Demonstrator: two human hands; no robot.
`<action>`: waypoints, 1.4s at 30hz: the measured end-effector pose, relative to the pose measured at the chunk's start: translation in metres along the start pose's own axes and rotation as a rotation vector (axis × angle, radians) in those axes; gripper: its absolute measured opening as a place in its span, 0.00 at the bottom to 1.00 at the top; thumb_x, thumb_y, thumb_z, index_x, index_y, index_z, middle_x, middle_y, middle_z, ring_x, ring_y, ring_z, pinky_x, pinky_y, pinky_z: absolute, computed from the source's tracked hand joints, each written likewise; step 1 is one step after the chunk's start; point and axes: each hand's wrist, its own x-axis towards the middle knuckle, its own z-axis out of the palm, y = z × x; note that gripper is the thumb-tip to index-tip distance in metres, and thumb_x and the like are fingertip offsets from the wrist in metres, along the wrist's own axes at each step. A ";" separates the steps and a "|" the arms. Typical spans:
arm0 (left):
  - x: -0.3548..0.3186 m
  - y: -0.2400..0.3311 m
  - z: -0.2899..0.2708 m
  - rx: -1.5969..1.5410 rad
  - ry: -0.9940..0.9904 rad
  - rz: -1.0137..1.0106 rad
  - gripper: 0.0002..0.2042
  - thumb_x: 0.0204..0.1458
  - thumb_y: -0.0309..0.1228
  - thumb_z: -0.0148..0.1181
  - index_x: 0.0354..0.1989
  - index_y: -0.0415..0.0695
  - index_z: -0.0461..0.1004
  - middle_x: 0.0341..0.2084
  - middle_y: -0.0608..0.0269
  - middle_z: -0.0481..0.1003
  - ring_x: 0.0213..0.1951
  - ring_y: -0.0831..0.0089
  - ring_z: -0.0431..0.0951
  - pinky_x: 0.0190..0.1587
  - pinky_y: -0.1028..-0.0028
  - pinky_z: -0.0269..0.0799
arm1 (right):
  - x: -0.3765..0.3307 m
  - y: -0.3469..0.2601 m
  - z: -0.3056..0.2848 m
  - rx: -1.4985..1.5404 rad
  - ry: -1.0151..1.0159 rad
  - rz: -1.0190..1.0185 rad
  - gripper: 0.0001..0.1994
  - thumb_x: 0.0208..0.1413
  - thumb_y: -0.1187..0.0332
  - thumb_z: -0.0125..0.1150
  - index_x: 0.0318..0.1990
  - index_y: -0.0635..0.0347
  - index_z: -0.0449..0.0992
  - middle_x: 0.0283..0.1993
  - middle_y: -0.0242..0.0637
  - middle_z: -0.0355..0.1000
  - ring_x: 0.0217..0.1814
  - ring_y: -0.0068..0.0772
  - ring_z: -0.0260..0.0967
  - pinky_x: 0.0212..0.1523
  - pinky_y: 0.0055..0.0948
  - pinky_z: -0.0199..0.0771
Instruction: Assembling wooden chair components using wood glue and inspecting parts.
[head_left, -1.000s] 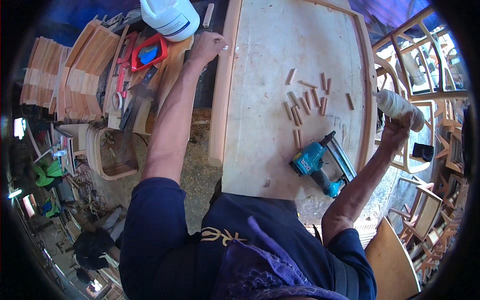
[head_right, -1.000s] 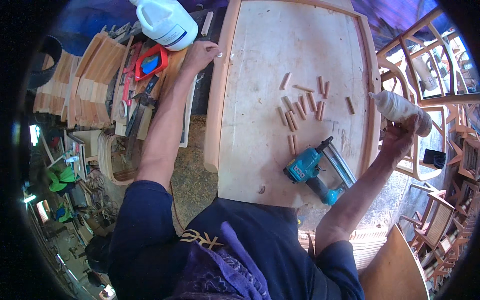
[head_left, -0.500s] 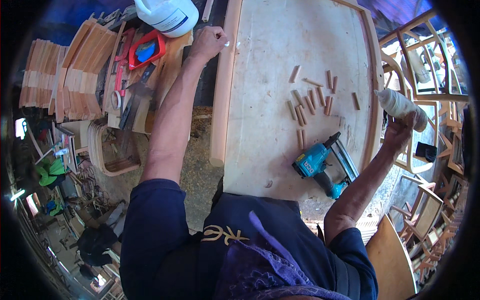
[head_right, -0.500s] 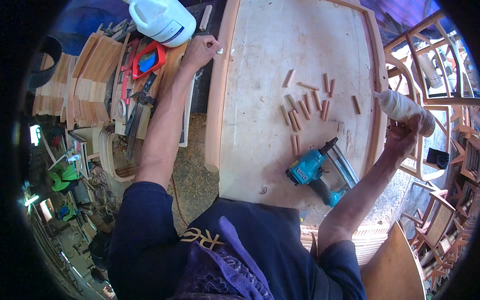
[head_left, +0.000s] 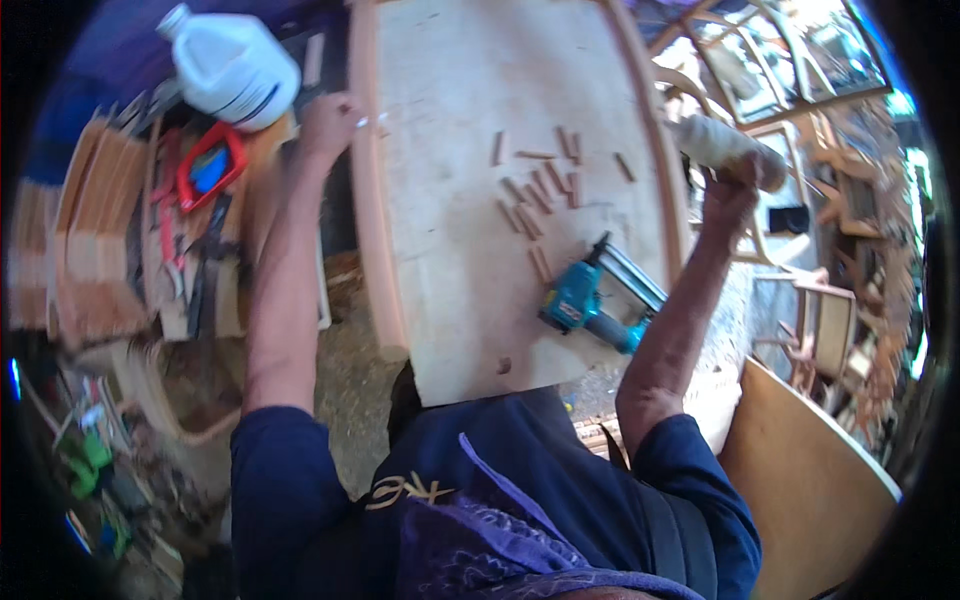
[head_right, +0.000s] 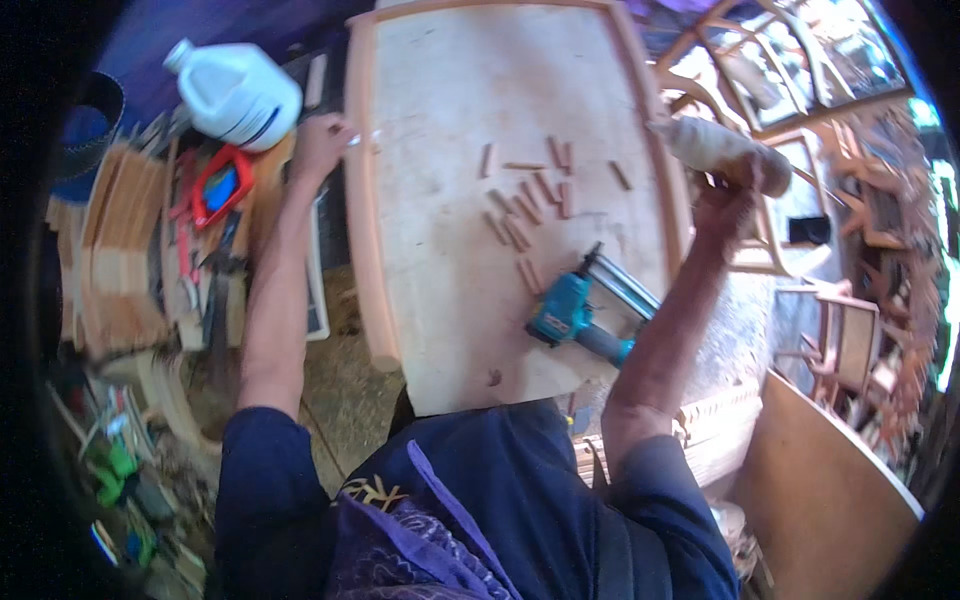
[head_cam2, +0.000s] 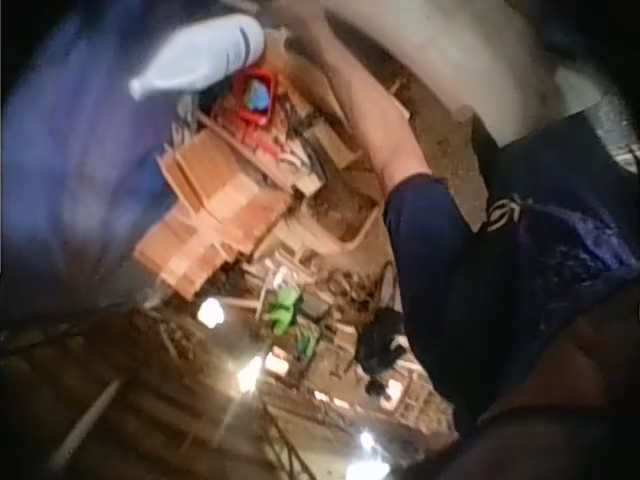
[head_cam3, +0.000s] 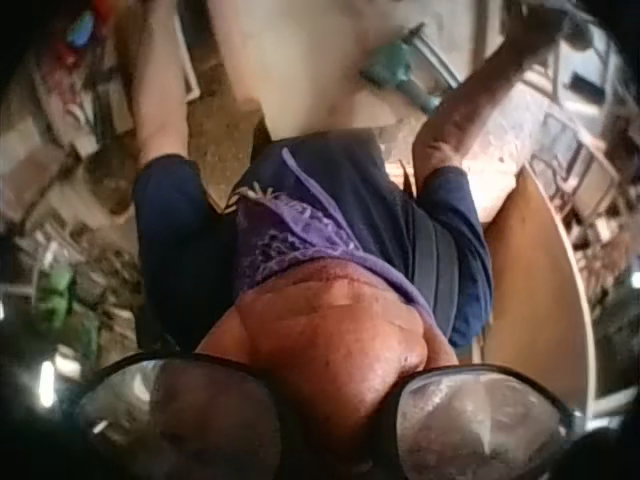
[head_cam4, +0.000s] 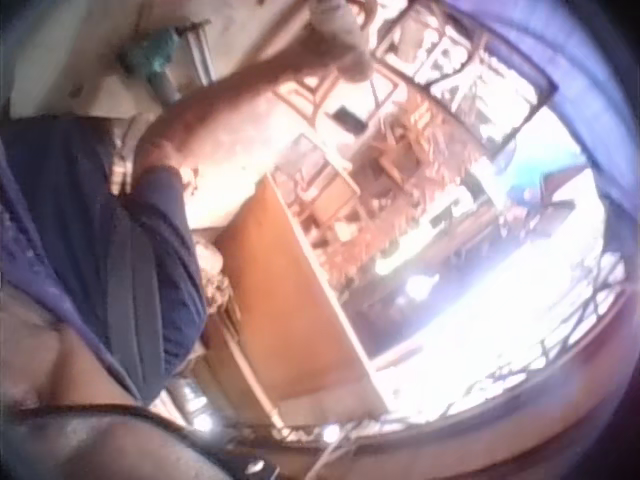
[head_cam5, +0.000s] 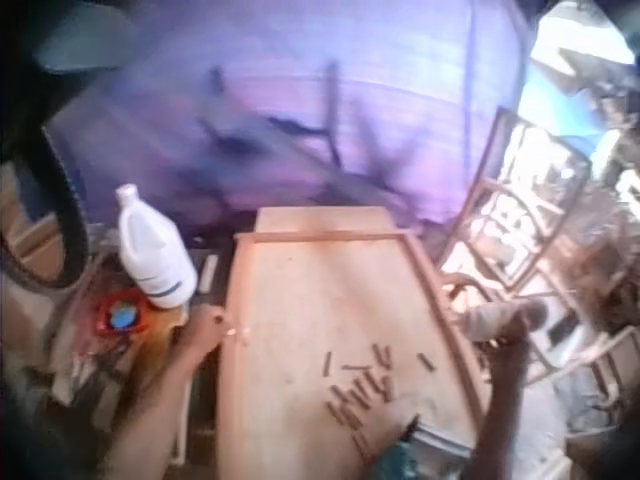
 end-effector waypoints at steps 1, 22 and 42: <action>-0.008 0.002 0.001 -0.138 0.085 -0.011 0.10 0.50 0.31 0.64 0.35 0.36 0.81 0.23 0.54 0.80 0.26 0.73 0.80 0.31 0.71 0.73 | -0.002 -0.008 0.003 0.023 -0.036 -0.048 0.24 0.56 0.59 0.66 0.59 0.53 0.70 0.59 0.39 0.71 0.63 0.45 0.66 0.63 0.63 0.62; -0.177 0.099 0.061 0.384 0.141 -0.492 0.41 0.53 0.57 0.58 0.61 0.29 0.63 0.58 0.33 0.65 0.61 0.41 0.64 0.66 0.53 0.56 | 0.139 0.003 0.012 -0.704 -0.415 -0.525 0.22 0.52 0.65 0.72 0.52 0.62 0.72 0.49 0.37 0.76 0.50 0.30 0.75 0.52 0.32 0.77; -0.173 0.109 0.057 0.329 0.113 -0.583 0.45 0.51 0.61 0.58 0.64 0.30 0.61 0.62 0.36 0.61 0.65 0.43 0.59 0.67 0.53 0.56 | 0.151 0.015 0.017 -0.756 -0.436 -0.530 0.25 0.50 0.63 0.74 0.52 0.62 0.72 0.49 0.38 0.76 0.51 0.31 0.75 0.53 0.33 0.76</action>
